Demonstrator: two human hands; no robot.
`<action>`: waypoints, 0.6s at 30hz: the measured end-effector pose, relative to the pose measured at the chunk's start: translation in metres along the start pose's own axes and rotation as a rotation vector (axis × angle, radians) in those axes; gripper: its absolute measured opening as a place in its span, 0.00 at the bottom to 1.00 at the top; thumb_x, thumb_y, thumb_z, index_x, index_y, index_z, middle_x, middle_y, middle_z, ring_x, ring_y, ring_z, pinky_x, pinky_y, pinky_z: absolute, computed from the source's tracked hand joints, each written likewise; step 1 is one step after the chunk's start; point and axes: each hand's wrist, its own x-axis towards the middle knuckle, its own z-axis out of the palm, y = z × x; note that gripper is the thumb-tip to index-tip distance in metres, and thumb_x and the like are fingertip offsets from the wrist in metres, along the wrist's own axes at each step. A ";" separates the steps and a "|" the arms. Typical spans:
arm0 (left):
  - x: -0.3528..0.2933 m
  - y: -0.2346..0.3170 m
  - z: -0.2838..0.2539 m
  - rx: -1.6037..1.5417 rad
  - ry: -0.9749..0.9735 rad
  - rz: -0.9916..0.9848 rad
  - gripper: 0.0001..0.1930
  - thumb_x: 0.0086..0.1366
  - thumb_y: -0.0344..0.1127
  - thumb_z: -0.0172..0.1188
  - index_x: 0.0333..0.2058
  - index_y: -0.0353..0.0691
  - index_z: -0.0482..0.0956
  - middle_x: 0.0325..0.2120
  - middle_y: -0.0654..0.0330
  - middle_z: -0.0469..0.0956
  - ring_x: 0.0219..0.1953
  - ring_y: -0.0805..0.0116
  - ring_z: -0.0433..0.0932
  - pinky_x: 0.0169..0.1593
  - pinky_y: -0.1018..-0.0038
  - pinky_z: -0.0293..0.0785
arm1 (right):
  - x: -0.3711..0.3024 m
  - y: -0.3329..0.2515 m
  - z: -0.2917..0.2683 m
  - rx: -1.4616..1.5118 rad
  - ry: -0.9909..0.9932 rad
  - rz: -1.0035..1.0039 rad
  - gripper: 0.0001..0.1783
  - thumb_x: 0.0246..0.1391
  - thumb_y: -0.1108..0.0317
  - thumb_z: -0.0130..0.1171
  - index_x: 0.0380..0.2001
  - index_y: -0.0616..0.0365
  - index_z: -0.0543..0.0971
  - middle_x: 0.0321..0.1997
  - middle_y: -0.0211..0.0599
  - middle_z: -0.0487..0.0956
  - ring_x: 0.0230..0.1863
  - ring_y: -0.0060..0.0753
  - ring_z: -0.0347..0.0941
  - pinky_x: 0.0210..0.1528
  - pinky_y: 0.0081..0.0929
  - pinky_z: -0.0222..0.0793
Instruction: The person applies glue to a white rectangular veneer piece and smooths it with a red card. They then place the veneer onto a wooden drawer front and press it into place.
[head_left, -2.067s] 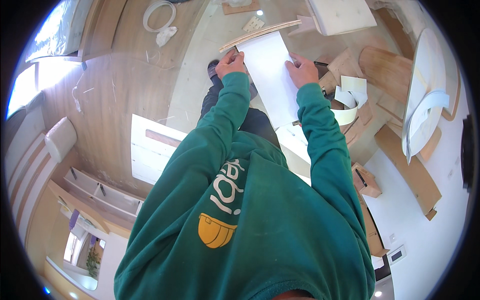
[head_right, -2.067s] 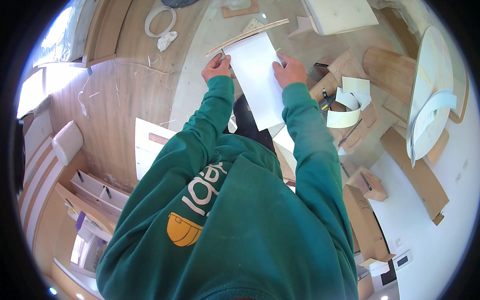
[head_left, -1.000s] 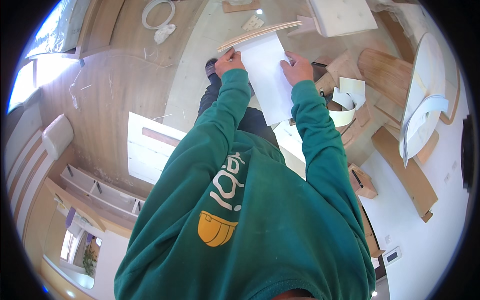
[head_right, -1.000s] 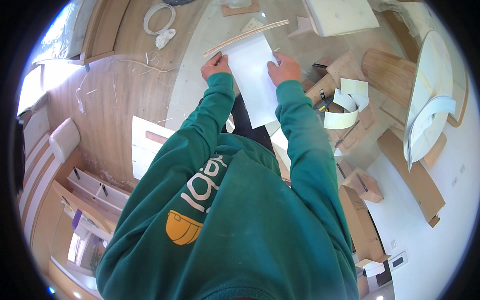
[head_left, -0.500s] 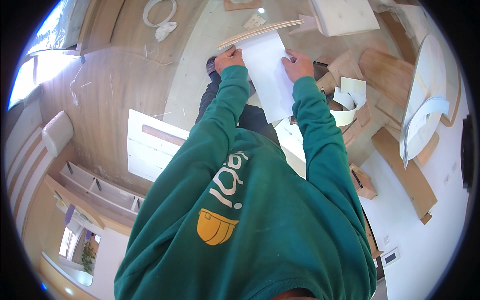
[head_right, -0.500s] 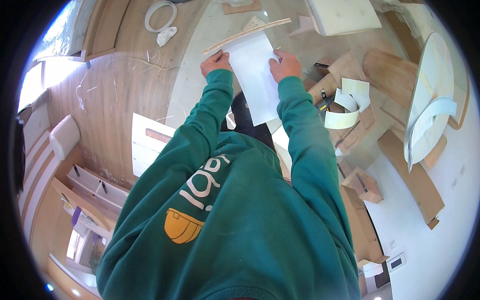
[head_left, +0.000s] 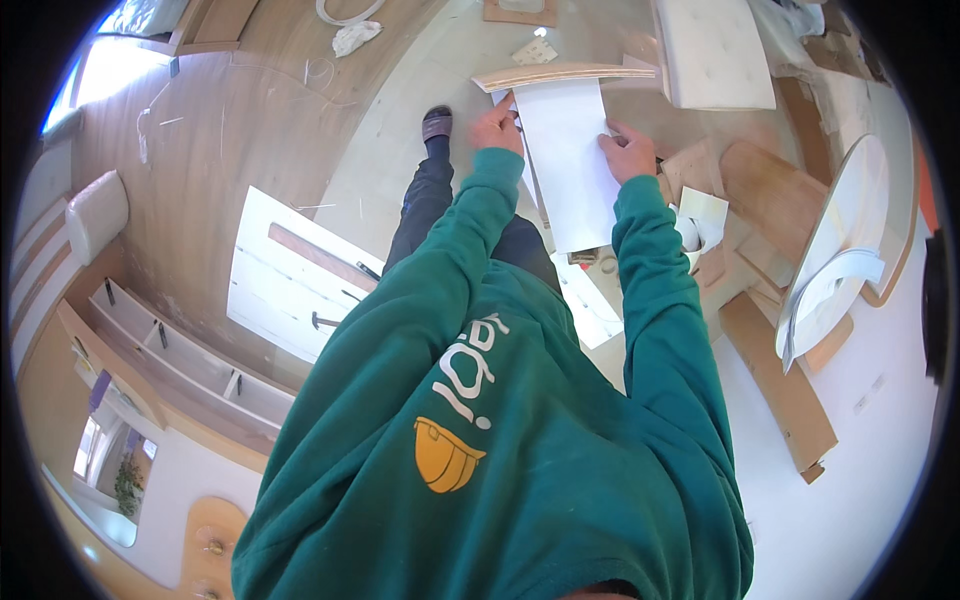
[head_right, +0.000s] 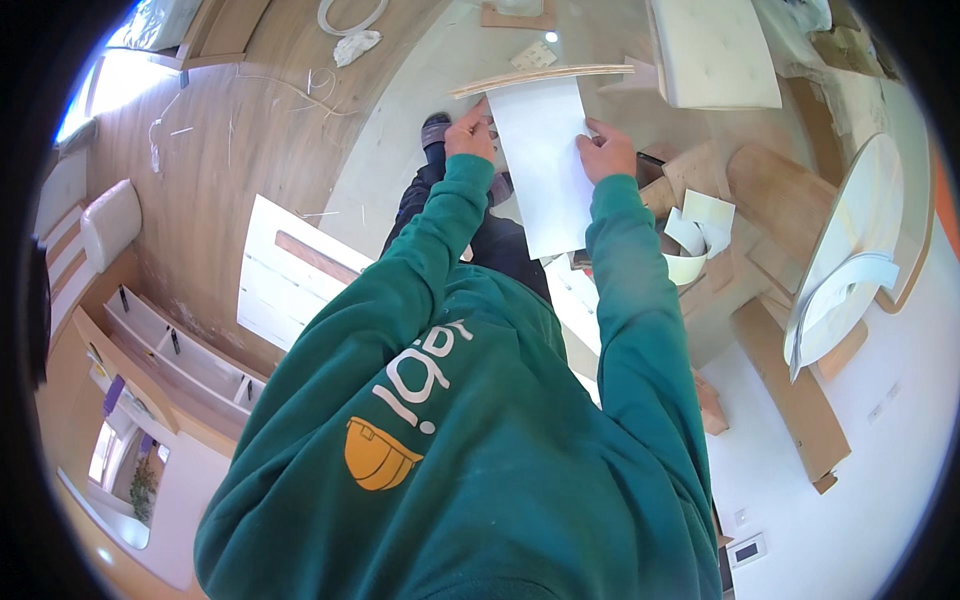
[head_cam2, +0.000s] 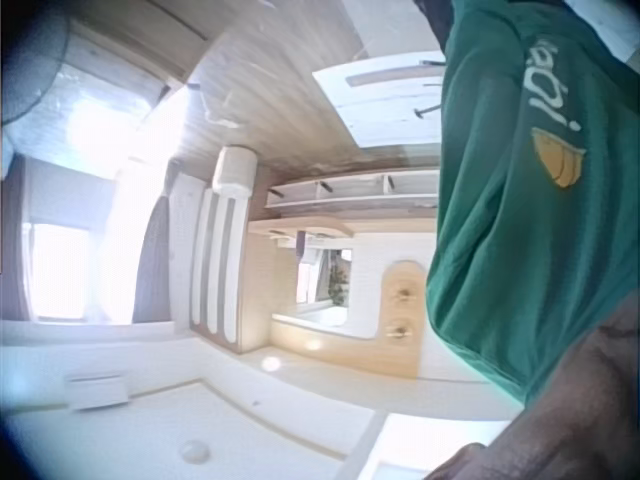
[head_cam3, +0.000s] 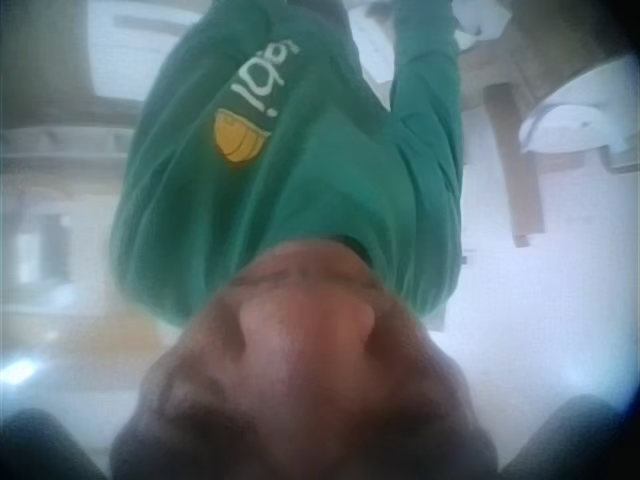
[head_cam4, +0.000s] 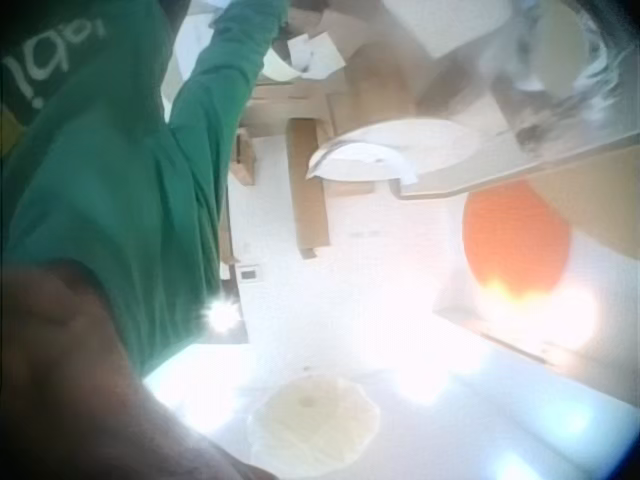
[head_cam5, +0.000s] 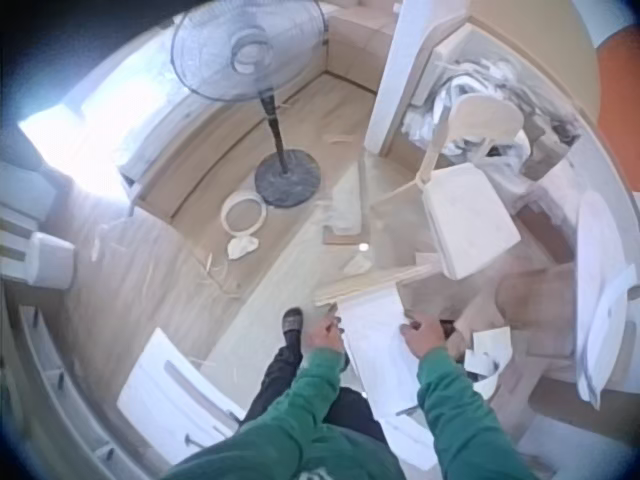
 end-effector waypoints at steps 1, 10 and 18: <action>0.001 -0.014 0.001 0.014 -0.022 0.037 0.19 0.67 0.27 0.50 0.54 0.48 0.77 0.35 0.61 0.79 0.28 0.74 0.75 0.30 0.77 0.74 | -0.002 -0.003 -0.001 -0.017 0.010 -0.007 0.26 0.46 0.60 0.63 0.51 0.54 0.80 0.30 0.40 0.82 0.32 0.34 0.78 0.40 0.30 0.73; 0.004 -0.010 0.001 -0.116 -0.084 -0.037 0.21 0.64 0.24 0.48 0.54 0.46 0.77 0.38 0.47 0.79 0.39 0.57 0.78 0.47 0.69 0.72 | 0.007 0.007 0.002 0.000 0.015 0.000 0.26 0.45 0.61 0.65 0.50 0.56 0.80 0.30 0.40 0.82 0.31 0.33 0.78 0.41 0.30 0.72; 0.004 -0.003 -0.006 -0.063 -0.150 -0.009 0.21 0.64 0.24 0.45 0.55 0.43 0.75 0.40 0.47 0.80 0.43 0.56 0.78 0.49 0.68 0.72 | 0.004 0.004 0.001 0.058 0.034 -0.001 0.26 0.45 0.62 0.66 0.50 0.57 0.80 0.29 0.40 0.82 0.31 0.32 0.78 0.39 0.28 0.73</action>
